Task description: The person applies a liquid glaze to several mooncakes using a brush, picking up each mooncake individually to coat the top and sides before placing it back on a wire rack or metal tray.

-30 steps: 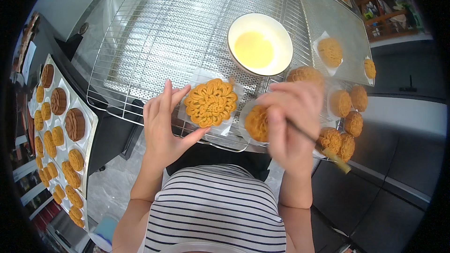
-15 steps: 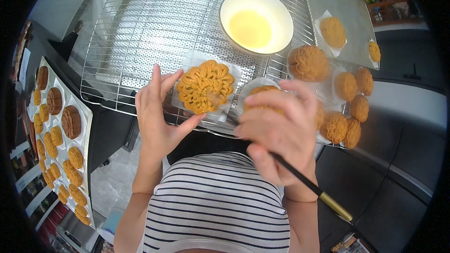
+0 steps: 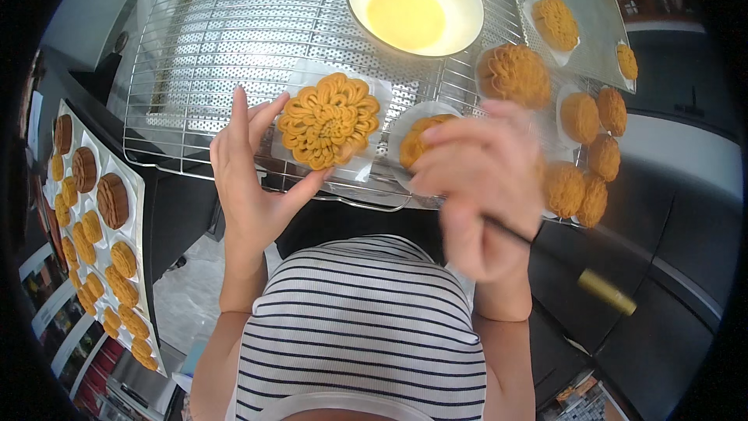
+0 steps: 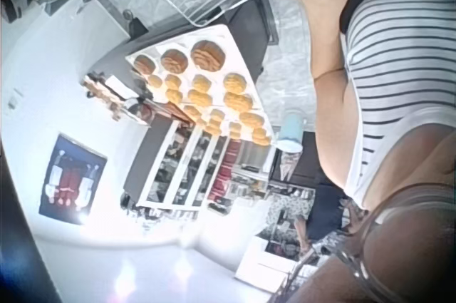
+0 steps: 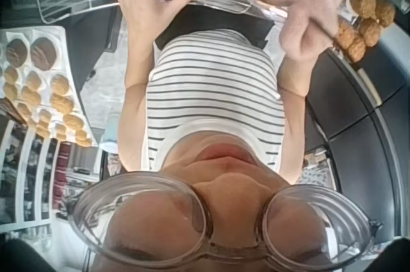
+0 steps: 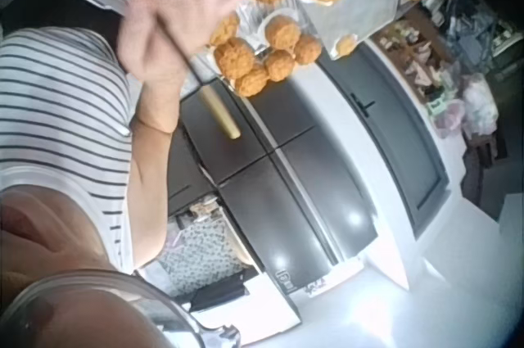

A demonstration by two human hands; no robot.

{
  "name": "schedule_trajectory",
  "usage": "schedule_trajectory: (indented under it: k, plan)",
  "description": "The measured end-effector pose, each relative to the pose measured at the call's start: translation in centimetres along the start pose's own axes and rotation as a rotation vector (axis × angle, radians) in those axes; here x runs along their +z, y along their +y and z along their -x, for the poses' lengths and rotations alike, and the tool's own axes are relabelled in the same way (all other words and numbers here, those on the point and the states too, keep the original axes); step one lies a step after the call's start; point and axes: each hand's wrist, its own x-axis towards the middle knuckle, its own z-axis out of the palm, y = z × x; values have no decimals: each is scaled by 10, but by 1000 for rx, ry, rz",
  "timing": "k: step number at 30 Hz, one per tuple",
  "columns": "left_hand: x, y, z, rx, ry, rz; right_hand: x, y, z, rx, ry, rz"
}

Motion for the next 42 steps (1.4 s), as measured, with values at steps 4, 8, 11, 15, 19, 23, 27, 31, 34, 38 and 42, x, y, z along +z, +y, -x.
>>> schedule_trajectory:
  k: [4,8,11,15,19,23,27,31,34,38,42]
  plan:
    - [0,2,-2,13,-1,2,-1,16,-1,-10,220,146]
    - [1,-2,4,-15,-3,-3,8,-4,0,-43,25,-67]
    - [-1,1,1,-20,-10,1,-2,2,-9,11,119,-172]
    - [0,4,-7,11,-27,-7,-21,7,-38,281,399,177]
    - [-1,3,-1,-26,-9,-9,-7,31,-51,312,264,294]
    - [-1,3,-1,-29,-12,5,-8,36,-50,307,238,299]
    - [-1,2,0,-32,-10,-2,-23,30,-42,378,466,167]
    - [0,3,-1,-30,0,7,-29,16,-40,448,610,92]
    - [0,4,-2,-40,-3,1,-33,24,-33,472,640,10]
    - [-1,4,-2,-39,-7,3,-38,33,-19,483,587,148]
    - [0,2,0,-33,1,-10,-32,33,-13,479,672,18]
